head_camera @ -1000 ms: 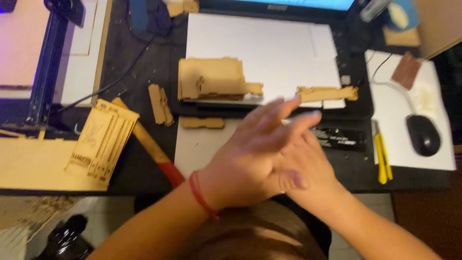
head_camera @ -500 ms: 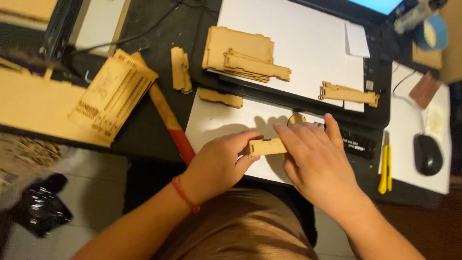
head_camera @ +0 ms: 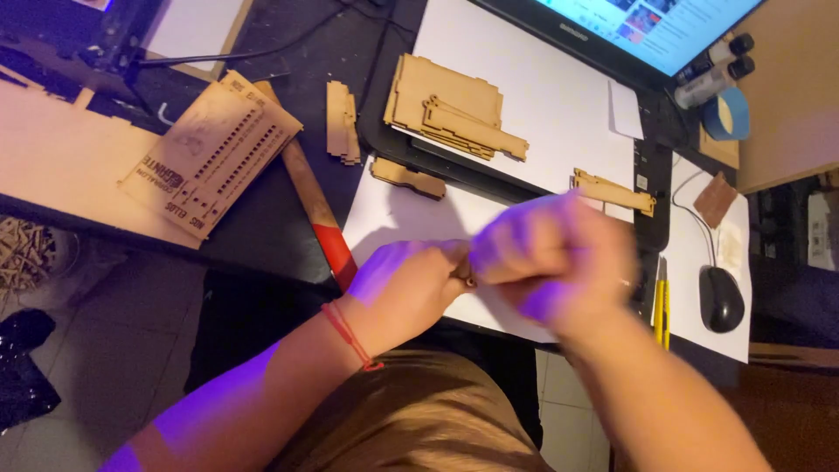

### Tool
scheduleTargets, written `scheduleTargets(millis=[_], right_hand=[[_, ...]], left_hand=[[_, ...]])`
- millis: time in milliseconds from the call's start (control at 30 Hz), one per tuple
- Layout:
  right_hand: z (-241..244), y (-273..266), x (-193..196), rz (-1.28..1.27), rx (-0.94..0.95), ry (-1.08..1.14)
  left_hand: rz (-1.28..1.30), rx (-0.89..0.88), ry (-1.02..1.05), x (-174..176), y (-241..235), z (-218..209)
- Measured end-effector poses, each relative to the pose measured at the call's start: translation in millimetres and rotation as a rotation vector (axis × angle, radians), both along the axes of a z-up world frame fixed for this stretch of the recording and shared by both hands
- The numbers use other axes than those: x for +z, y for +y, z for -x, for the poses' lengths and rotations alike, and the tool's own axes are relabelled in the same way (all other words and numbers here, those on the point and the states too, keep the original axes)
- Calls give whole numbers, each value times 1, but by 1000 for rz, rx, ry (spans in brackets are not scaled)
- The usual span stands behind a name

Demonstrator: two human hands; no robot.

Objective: The person assembles a wooden model kit by hand. They apply glue to pre-cut wooden pieces using a small brush, then fit the pieces together to form a box-like structure. The person uses a utility knife to trim or adjust parts and repeatedly checks the fit of the components.

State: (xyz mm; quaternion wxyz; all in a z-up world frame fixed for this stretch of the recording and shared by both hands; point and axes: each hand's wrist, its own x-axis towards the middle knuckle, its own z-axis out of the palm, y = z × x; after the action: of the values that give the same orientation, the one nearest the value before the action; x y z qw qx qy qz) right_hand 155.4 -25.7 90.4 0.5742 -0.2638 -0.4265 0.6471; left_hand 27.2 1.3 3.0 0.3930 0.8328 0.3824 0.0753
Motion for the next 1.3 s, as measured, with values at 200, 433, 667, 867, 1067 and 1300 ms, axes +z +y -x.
scheduleTargets(millis=[200,433,667,867,1067,1300], right_hand=[[7,-7,31,-140,-158,-132],[-4,0,50,-100,11,-195],[-26,14,6,64,173,-135],[-44,26,-69,-390,531,531],[-26,8,33,-204,186,87],[-34,8,8,-124,227,-283]], left_hand=[[-37,-71,-76,-6,-5,1],[-80,-50,-125,3,-6,2],[-77,-60,-99,5,-3,2],[-200,-39,-215,-6,-6,2],[-140,-57,-125,-2,-5,-1],[-149,-75,-213,-3,-2,3]])
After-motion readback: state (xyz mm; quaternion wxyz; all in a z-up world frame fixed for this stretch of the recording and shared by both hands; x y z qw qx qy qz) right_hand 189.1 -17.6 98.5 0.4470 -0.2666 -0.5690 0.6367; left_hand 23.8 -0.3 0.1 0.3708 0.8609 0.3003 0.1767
